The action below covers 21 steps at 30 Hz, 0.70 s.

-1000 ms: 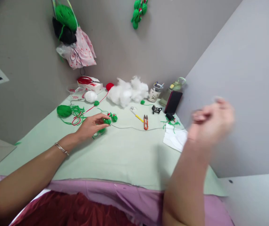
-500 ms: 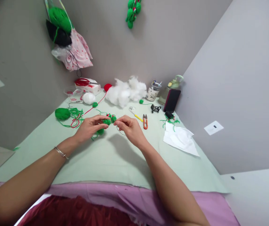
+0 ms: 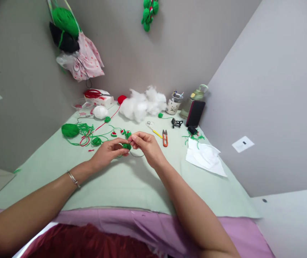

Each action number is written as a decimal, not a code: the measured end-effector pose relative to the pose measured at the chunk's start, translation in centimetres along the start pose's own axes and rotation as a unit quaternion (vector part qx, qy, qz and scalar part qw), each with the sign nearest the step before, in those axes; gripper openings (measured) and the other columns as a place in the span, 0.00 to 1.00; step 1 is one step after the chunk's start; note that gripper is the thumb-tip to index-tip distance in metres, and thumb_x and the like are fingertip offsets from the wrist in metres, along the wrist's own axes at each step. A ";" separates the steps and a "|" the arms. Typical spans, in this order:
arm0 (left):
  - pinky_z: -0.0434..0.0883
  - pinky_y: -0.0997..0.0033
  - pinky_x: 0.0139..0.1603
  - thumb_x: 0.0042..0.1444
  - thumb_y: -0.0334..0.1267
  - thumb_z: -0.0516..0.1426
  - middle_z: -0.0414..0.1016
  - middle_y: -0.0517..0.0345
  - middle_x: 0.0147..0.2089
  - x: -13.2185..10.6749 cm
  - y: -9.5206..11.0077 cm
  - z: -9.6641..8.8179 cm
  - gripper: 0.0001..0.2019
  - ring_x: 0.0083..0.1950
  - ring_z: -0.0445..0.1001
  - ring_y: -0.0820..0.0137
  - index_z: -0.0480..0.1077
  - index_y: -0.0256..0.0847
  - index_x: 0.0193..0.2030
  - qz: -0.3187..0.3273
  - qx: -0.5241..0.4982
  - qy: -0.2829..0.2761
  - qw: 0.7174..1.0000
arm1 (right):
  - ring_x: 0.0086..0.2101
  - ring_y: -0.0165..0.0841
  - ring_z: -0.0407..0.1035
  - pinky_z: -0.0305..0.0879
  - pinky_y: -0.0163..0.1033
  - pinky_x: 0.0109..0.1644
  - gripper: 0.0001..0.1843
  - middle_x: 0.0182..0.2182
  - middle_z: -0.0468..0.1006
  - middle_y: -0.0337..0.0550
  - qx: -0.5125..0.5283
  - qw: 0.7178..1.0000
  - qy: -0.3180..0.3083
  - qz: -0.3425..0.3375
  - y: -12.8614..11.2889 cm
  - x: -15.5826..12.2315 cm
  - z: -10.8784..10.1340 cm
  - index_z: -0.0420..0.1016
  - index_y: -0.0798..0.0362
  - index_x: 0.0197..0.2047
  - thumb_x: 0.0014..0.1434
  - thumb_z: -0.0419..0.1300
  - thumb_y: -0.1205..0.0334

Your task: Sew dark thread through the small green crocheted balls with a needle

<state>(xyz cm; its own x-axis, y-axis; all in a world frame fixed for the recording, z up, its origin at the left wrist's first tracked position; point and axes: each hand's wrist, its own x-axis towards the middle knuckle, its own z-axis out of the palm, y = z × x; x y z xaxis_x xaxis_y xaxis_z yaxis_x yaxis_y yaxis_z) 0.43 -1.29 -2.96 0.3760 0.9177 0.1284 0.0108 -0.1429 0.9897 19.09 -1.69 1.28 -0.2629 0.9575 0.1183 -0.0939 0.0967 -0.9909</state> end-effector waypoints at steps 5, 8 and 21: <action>0.75 0.66 0.49 0.54 0.41 0.66 0.78 0.54 0.47 0.3 0.7 -0.8 0.18 0.41 0.79 0.69 0.76 0.43 0.51 -0.070 -0.177 0.023 0.981 | 0.26 0.27 0.61 0.60 0.34 0.32 0.16 0.26 0.71 0.38 -0.053 0.990 0.106 -0.072 -0.7 0.1 -0.8 0.79 0.54 0.33 0.59 0.64 0.48; 0.76 0.68 0.52 0.56 0.40 0.65 0.79 0.51 0.49 0.4 1.5 -1.3 0.16 0.43 0.80 0.69 0.77 0.40 0.51 -0.086 -0.256 0.029 0.962 | 0.26 0.27 0.61 0.60 0.34 0.32 0.16 0.26 0.70 0.38 -0.054 0.977 0.171 -0.113 -0.9 0.2 -1.5 0.76 0.53 0.31 0.60 0.64 0.48; 0.77 0.70 0.53 0.59 0.36 0.63 0.79 0.48 0.51 0.7 1.4 -2.4 0.13 0.46 0.80 0.68 0.76 0.37 0.51 -0.096 -0.291 0.010 0.952 | 0.28 0.27 0.63 0.63 0.35 0.34 0.12 0.28 0.71 0.38 -0.136 0.968 0.140 -0.158 -0.7 -0.5 -0.6 0.75 0.53 0.40 0.66 0.55 0.55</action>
<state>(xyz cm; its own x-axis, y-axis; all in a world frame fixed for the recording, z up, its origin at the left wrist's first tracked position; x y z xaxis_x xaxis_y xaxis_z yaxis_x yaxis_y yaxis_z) -1.51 -0.01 -1.35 0.4006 0.9141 -0.0627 -0.4405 0.2521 0.8616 19.84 -2.08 1.88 0.0119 0.9012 0.4332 0.1399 0.4275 -0.8931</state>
